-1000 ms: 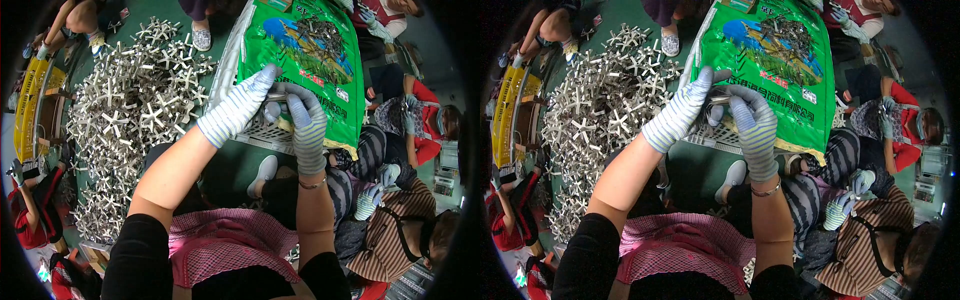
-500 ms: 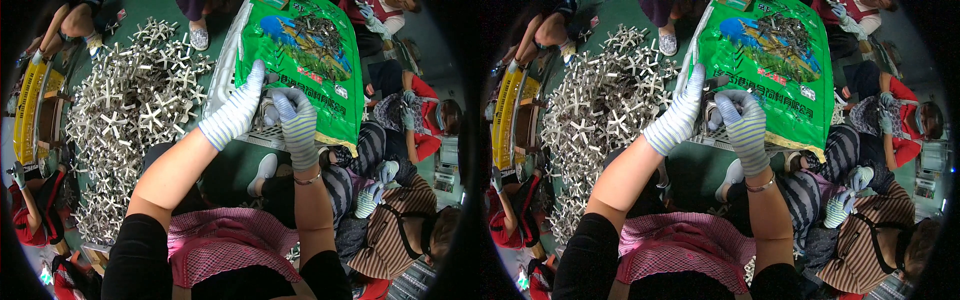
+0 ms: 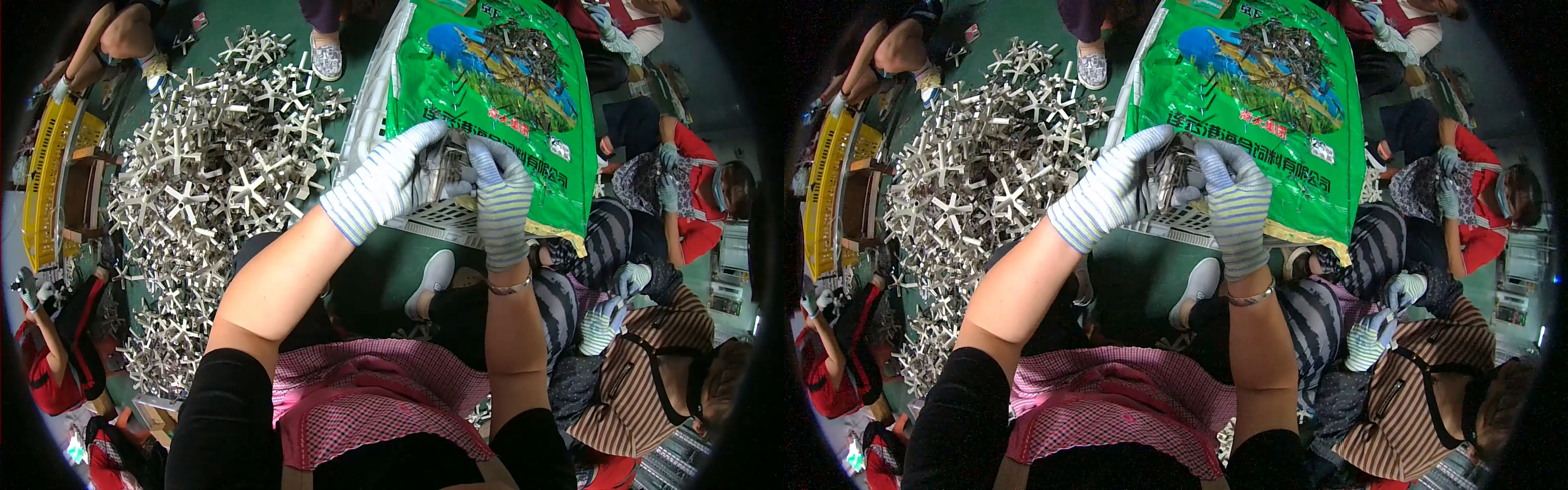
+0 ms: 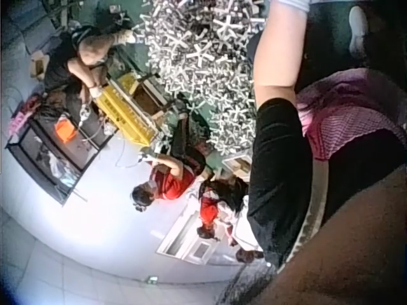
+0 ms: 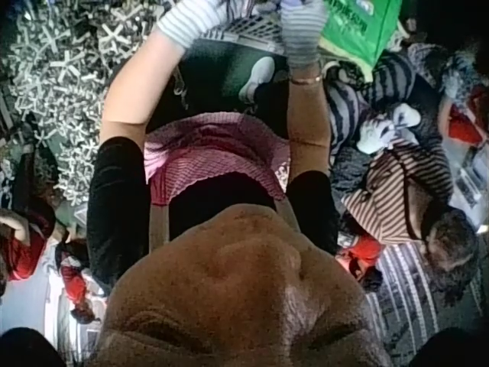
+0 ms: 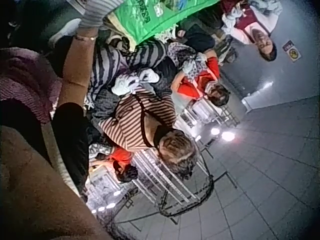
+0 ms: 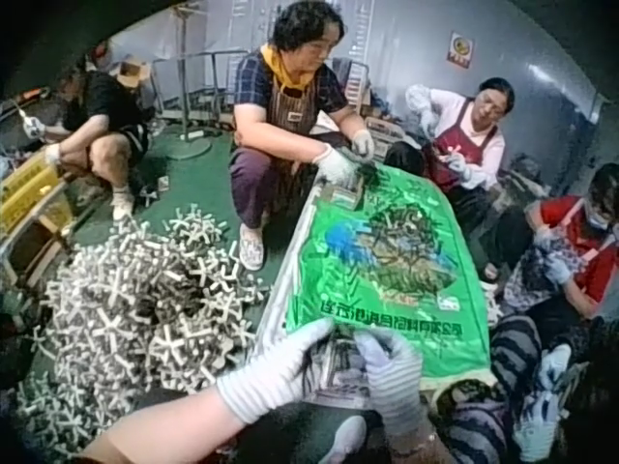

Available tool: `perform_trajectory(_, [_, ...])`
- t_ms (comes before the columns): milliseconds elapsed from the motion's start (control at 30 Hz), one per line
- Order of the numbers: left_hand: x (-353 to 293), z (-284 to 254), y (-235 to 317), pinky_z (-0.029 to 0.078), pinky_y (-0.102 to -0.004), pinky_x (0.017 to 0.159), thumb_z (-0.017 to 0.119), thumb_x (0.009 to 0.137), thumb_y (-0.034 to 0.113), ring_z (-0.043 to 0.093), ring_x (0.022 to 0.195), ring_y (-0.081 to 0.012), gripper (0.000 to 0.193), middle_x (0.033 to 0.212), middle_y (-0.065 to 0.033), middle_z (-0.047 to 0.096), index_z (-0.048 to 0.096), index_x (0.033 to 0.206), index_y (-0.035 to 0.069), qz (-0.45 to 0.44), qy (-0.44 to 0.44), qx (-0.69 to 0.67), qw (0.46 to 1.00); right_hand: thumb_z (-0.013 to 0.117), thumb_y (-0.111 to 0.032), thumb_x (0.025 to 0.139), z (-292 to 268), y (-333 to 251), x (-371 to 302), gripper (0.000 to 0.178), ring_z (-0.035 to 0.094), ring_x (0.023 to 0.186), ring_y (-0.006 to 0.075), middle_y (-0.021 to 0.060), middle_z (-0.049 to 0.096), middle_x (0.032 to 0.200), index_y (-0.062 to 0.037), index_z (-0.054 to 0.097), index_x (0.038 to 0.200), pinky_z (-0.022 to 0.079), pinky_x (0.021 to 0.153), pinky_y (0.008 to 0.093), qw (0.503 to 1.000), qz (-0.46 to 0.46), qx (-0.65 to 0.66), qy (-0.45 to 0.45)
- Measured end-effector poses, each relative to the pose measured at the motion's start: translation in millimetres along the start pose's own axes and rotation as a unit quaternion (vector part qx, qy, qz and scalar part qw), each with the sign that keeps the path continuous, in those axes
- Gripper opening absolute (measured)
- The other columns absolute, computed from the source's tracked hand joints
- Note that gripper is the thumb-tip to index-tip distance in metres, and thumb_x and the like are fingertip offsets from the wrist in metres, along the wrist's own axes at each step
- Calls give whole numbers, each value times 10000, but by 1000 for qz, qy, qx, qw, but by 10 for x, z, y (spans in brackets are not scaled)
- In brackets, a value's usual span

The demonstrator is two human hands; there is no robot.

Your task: The person assembles small plastic components and metal clips by hand, taking them from a plastic crate and joining them together.

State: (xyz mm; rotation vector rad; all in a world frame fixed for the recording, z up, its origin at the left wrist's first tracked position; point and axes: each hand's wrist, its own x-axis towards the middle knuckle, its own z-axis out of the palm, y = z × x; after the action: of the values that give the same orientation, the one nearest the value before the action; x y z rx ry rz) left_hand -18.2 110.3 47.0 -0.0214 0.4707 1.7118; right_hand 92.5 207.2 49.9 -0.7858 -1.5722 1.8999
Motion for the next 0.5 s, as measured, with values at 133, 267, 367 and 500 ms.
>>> perform_trajectory(133, [-66,-30,69,570,-320,550,540,928,293,665,707,-241,337,932,-139,652,525,1145,35,37,0,19,999,587,-155,911,8,-150,-36,271,592,694,54,10,638,824,10,599,1126,497,620,192,995,-1,-89,-51])
perform_trajectory(267, [-27,-72,50,559,-285,527,574,910,199,654,669,-168,239,895,-98,669,585,1080,32,52,51,80,994,575,-123,904,-29,-242,-53,281,590,718,53,15,634,843,-6,587,1159,489,643,178,991,7,-89,-103])
perform_trajectory(367, [-38,-101,70,558,-272,536,566,911,175,653,662,-164,222,902,-96,671,588,1077,30,25,42,108,993,569,-82,881,-106,-267,-41,326,601,795,78,42,637,908,-10,564,1199,493,686,198,982,63,-33,-176])
perform_trajectory(500, [16,-208,67,531,-225,535,556,920,181,615,607,-125,282,900,-88,669,573,1145,12,43,39,172,983,568,-44,849,-188,-224,-34,372,613,908,161,89,635,1010,6,541,1217,500,784,283,974,-13,-105,-200])
